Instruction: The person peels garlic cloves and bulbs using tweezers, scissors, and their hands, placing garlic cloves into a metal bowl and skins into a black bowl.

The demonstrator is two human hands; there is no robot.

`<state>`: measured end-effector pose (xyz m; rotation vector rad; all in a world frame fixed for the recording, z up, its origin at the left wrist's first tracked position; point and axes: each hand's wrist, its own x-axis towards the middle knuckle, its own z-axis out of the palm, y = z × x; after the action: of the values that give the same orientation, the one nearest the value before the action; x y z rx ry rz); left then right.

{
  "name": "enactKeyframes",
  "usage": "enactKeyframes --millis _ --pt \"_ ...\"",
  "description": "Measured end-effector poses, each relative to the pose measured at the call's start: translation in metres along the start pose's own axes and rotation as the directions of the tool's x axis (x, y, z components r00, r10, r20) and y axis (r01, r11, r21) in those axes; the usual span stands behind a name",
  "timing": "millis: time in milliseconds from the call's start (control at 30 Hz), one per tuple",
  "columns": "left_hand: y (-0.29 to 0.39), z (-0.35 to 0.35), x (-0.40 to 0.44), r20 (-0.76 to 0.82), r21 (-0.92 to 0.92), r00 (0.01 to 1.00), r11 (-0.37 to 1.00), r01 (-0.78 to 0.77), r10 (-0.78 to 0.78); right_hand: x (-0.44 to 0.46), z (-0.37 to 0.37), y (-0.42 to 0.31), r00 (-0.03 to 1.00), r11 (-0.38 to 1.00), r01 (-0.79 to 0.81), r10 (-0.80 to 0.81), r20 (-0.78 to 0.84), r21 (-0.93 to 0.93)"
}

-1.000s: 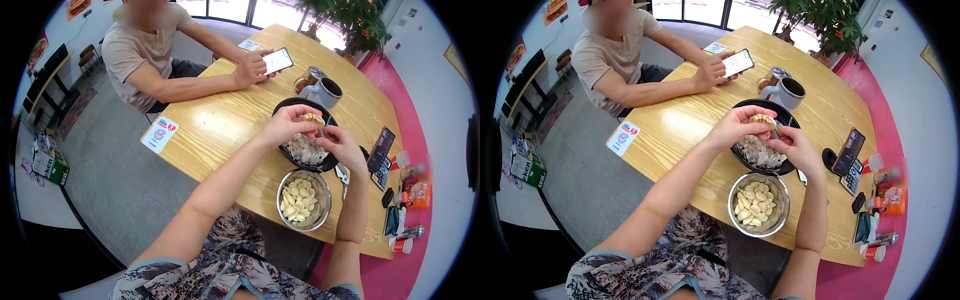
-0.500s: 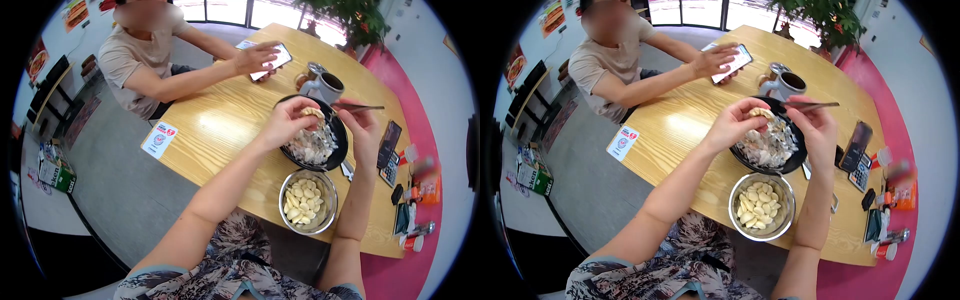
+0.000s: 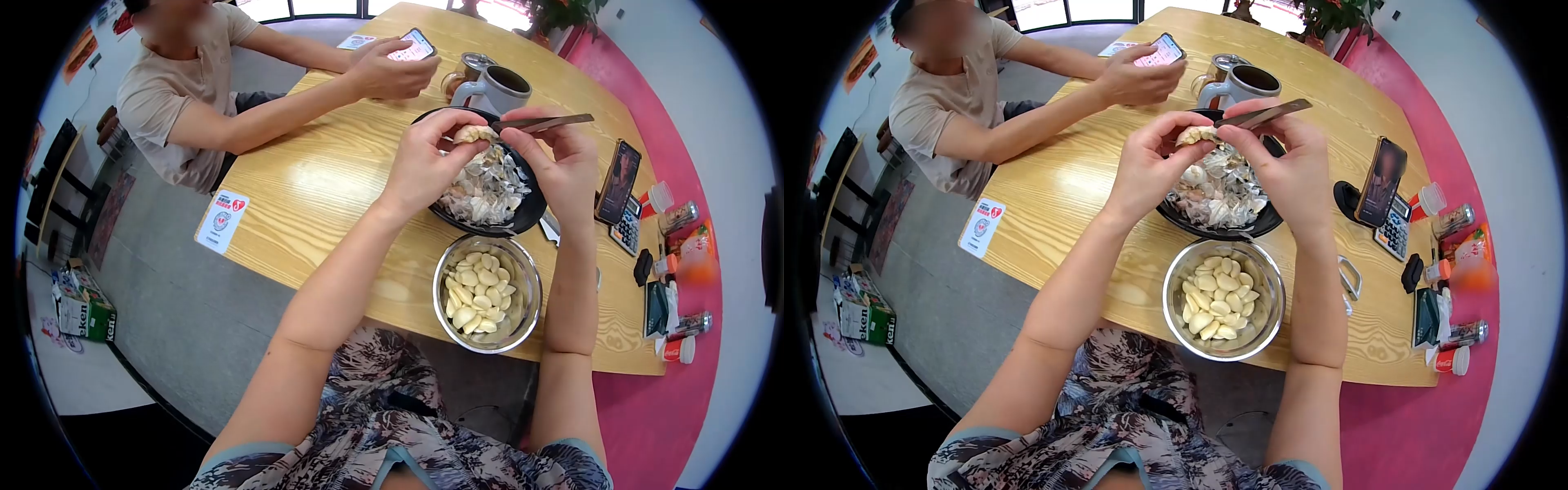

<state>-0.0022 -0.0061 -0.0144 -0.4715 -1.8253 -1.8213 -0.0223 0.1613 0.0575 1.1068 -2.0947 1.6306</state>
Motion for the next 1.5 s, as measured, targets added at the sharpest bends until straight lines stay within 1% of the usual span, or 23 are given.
enactKeyframes --millis 33,100,133,167,233,300,367,433,467,500,533,567,633,833,933,1033,1100,1133,1200,1233,1300,1467,1500 --pt "0.001 0.0 0.0 -0.001 -0.001 1.0 1.0 0.0 0.0 0.0 0.001 0.0 1.0 0.998 0.014 -0.014 0.006 -0.063" --pt "0.005 0.0 -0.001 -0.023 0.073 0.999 0.997 -0.024 0.026 -0.001 0.001 0.001 1.0 0.996 0.027 -0.027 0.0 -0.084" --pt "0.006 0.001 -0.001 -0.023 0.072 0.999 0.997 -0.023 0.024 -0.001 0.001 0.002 0.999 0.994 0.04 -0.041 -0.008 -0.104" --pt "0.006 0.001 -0.001 -0.029 0.052 0.999 0.998 -0.022 0.023 -0.002 0.0 0.001 0.999 0.994 0.038 -0.039 -0.009 -0.104" --pt "0.008 0.001 0.0 -0.034 0.031 0.999 0.999 -0.019 0.02 -0.002 0.0 -0.001 0.999 0.999 0.035 -0.036 -0.039 -0.037" --pt "0.01 0.0 -0.001 -0.035 0.024 0.999 1.0 0.003 -0.003 -0.001 0.002 -0.001 0.998 0.997 0.049 -0.051 -0.03 -0.055" --pt "0.009 0.0 -0.001 -0.028 0.045 1.0 0.999 -0.013 0.014 -0.001 0.003 0.001 0.998 0.996 0.062 -0.064 -0.023 -0.071" --pt "0.007 0.0 -0.001 -0.019 0.065 0.999 0.998 -0.027 0.029 -0.002 0.002 0.004 0.999 0.999 -0.014 0.012 -0.047 -0.038" --pt "0.006 0.001 -0.001 -0.015 0.072 0.998 0.995 -0.065 0.067 -0.001 0.002 0.003 0.999 0.999 -0.015 0.014 -0.045 -0.038" --pt "0.006 0.001 -0.001 -0.009 0.079 0.994 0.991 -0.104 0.105 -0.002 0.003 0.002 0.997 0.999 -0.05 0.05 -0.062 0.004" --pt "0.007 0.001 -0.001 -0.007 0.079 0.995 0.992 -0.102 0.103 -0.002 0.003 0.001 0.993 0.995 -0.085 0.089 -0.078 0.047" --pt "0.009 0.001 -0.002 -0.006 0.071 0.998 0.995 -0.07 0.07 -0.002 0.002 0.001 0.992 0.995 -0.089 0.092 -0.082 0.046" --pt "0.01 0.002 -0.002 -0.002 0.064 0.999 0.997 -0.038 0.038 -0.001 0.001 0.001 0.979 0.978 -0.163 0.176 -0.101 0.13" --pt "0.008 0.003 -0.002 0.008 0.096 0.998 0.993 -0.067 0.067 0.002 -0.002 0.005 0.966 0.959 -0.206 0.231 -0.117 0.196" --pt "0.01 0.002 -0.002 0.005 0.102 0.999 0.993 -0.054 0.054 0.003 -0.004 0.007 0.958 0.961 -0.231 0.252 -0.133 0.154" --pt "0.009 0.002 -0.002 0.022 0.074 1.0 0.997 -0.023 0.021 0.004 -0.008 0.009 0.956 0.949 -0.243 0.269 -0.115 0.202" --pt "0.01 0.004 -0.002 0.03 -0.045 0.999 0.999 0.018 -0.017 0.006 -0.009 0.009 0.954 0.939 -0.25 0.28 -0.105 0.234" --pt "0.01 0.005 -0.002 0.031 -0.045 0.999 0.999 0.016 -0.015 0.005 -0.01 0.008 0.951 0.927 -0.263 0.296 -0.093 0.267" --pt "0.011 0.008 -0.002 0.034 -0.179 0.997 0.981 0.078 -0.074 0.006 -0.008 0.006 0.951 0.925 -0.27 0.3 -0.075 0.268" --pt "0.012 0.007 -0.002 0.034 -0.178 0.997 0.981 0.079 -0.074 0.005 -0.008 0.005 0.951 0.921 -0.28 0.305 -0.056 0.27" --pt "0.014 0.003 -0.002 0.098 -0.102 0.991 0.989 0.105 -0.095 0.005 -0.009 0.002 0.95 0.92 -0.286 0.309 -0.046 0.269" --pt "0.012 0.003 -0.002 0.058 -0.104 0.997 0.992 0.065 -0.06 0.004 -0.01 0.0 0.954 0.921 -0.275 0.296 -0.037 0.276" --pt "0.012 0.003 -0.002 0.06 -0.11 0.997 0.993 0.05 -0.044 0.003 -0.008 -0.001 0.962 0.938 -0.257 0.271 -0.032 0.231"
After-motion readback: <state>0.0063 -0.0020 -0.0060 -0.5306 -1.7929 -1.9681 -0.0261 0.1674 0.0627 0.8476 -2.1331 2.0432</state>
